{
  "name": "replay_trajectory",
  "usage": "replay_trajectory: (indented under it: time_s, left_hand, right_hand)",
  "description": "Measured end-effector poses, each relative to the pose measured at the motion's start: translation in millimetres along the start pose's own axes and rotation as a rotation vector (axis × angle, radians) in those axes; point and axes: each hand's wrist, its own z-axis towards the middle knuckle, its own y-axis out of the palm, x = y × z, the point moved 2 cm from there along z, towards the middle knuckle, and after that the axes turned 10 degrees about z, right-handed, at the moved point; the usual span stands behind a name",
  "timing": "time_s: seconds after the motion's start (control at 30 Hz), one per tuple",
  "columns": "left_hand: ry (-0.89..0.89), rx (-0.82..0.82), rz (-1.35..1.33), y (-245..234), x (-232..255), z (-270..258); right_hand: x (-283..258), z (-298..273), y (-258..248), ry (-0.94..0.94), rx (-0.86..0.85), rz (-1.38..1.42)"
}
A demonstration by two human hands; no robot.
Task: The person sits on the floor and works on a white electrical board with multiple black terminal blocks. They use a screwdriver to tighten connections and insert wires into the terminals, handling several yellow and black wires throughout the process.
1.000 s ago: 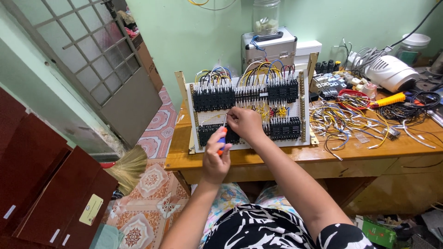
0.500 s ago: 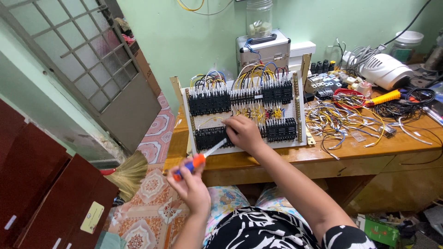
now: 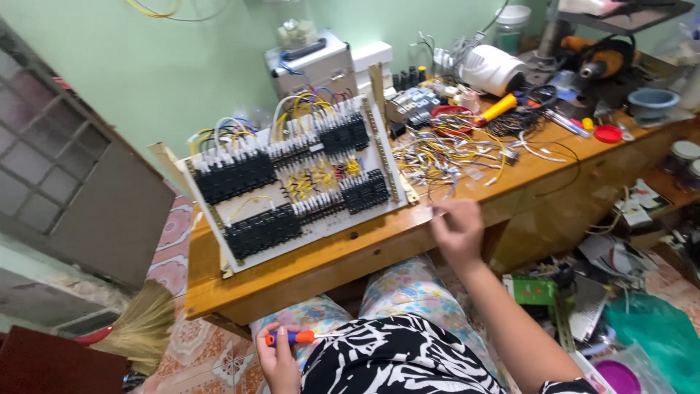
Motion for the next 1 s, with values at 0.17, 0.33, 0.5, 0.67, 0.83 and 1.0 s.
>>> replay_trajectory:
  time_s: [0.17, 0.33, 0.5, 0.67, 0.83, 1.0]
  left_hand:
    - [0.075, -0.050, 0.080, 7, -2, 3]
    - [0.009, -0.034, 0.128, 10, 13, -6]
    - [0.013, -0.056, 0.133, 11, 17, -7]
    - [0.016, -0.058, 0.198, 10, 21, -7]
    - [0.026, -0.052, 0.250, 10, 25, -11]
    - [-0.005, -0.073, 0.231, 12, 28, -12]
  right_hand:
    - [42, 17, -46, 0.310, -0.022, -0.339]
    - [57, 53, -43, 0.710, -0.339, -0.554]
    - [24, 101, -36, 1.216, -0.228, -0.130]
    - [76, 108, -58, 0.958, -0.357, -0.209]
    - [70, 117, -53, 1.028, -0.612, -0.307]
    - [112, 126, -37, 0.650, -0.492, -0.460]
